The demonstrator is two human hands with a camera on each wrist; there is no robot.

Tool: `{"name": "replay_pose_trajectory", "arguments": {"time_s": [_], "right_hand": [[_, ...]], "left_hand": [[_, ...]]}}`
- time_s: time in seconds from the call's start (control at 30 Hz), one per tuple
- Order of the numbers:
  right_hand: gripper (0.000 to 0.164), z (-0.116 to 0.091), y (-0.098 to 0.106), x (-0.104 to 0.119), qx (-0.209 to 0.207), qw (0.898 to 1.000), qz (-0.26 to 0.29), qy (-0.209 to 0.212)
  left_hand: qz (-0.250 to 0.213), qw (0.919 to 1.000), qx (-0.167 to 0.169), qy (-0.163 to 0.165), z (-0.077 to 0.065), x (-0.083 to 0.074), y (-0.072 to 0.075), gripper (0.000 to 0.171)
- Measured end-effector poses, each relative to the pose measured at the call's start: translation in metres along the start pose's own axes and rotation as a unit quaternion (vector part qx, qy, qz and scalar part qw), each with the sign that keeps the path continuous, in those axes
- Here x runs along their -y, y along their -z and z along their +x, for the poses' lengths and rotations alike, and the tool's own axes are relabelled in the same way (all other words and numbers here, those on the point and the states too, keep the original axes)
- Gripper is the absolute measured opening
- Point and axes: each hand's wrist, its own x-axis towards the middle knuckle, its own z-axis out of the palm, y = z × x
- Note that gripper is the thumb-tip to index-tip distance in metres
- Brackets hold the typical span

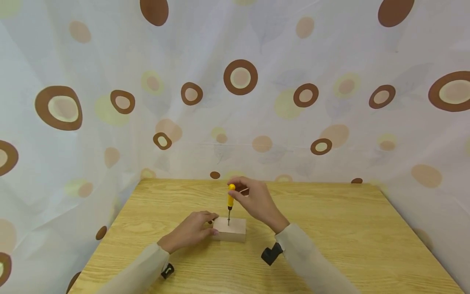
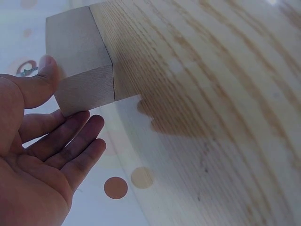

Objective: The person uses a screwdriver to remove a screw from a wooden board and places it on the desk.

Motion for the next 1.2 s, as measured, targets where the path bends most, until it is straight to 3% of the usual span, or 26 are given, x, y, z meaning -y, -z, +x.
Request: {"name": "replay_pose_trajectory", "arguments": {"time_s": [0.63, 1.2], "right_hand": [[0.032, -0.001, 0.002, -0.004, -0.026, 1.0, -0.013, 0.01], [0.027, -0.009, 0.016, -0.016, -0.054, 0.998, 0.038, -0.008]], "left_hand": [[-0.007, 1.0, -0.001, 0.002, 0.0, 0.0, -0.001, 0.054], [-0.006, 0.9999, -0.009, -0.009, -0.002, -0.001, 0.0, 0.054]]}}
